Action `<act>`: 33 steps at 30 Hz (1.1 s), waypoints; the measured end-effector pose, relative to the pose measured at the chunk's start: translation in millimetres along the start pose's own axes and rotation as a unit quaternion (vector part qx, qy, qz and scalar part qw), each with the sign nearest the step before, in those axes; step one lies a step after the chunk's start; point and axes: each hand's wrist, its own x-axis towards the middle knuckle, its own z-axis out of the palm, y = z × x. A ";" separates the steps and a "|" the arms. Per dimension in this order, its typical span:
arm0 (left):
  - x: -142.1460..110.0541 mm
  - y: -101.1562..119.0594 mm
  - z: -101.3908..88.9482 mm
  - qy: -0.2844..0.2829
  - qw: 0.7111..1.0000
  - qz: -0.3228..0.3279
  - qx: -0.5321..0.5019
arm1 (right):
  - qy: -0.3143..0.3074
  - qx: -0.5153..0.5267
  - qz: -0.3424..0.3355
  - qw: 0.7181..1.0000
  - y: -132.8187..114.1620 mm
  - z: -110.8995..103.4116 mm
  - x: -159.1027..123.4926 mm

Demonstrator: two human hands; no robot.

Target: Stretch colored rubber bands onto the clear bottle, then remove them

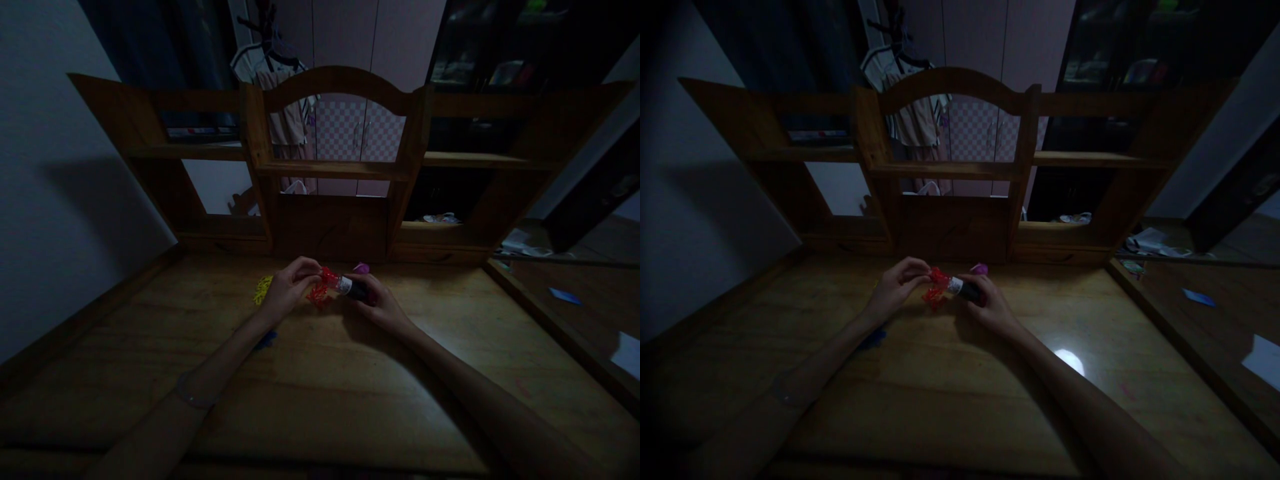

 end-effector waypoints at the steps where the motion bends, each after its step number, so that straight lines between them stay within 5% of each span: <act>1: -0.1 -0.2 0.6 0.007 1.000 -0.003 -0.003 | 0.000 0.003 -0.005 1.000 0.8 0.1 0.1; 20: -4.1 -5.9 4.4 -0.050 0.998 0.023 0.037 | -0.001 -0.013 -0.023 1.000 4.0 0.3 0.0; 28: -12.8 10.5 9.2 -0.120 0.990 -0.058 -0.046 | -0.003 -0.010 -0.025 1.000 2.8 0.5 -0.8; 33: -13.6 12.7 8.4 -0.097 0.994 -0.037 -0.046 | -0.006 0.006 -0.020 1.000 3.4 1.3 -0.6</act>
